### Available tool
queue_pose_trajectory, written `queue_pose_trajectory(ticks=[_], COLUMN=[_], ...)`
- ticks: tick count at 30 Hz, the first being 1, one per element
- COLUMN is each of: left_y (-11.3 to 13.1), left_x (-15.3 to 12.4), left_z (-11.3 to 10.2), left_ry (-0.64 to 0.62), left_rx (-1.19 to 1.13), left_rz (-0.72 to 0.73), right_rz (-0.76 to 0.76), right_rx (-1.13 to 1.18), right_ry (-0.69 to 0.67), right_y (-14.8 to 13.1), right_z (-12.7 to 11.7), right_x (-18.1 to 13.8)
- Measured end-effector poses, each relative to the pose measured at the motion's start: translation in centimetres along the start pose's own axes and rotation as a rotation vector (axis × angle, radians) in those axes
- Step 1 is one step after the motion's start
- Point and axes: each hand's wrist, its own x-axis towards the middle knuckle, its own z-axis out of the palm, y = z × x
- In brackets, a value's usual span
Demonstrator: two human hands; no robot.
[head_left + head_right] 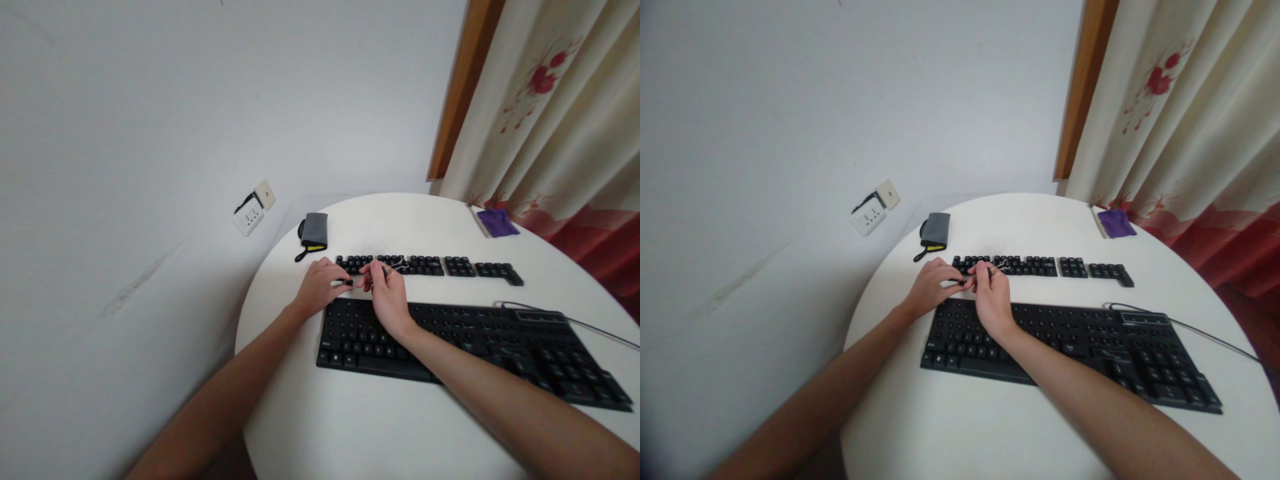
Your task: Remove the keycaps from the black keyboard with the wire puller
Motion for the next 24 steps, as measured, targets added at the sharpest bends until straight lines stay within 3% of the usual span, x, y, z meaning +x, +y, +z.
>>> queue_pose_trajectory(ticks=[5, 15, 24], left_y=[-0.1, 0.0, -0.3], left_x=[0.1, 0.2, 0.2], left_z=[0.1, 0.6, 1.1], left_ry=[-0.043, 0.092, 0.122], left_rx=[0.031, 0.025, 0.021], left_rz=[-0.006, -0.118, -0.187], right_rz=[-0.004, -0.003, -0.006], right_rx=[0.020, 0.034, 0.055], right_ry=[0.008, 0.010, 0.000], right_y=[0.0, -0.3, -0.1], right_z=[0.0, 0.0, -0.1], right_x=[0.0, 0.0, 0.0])
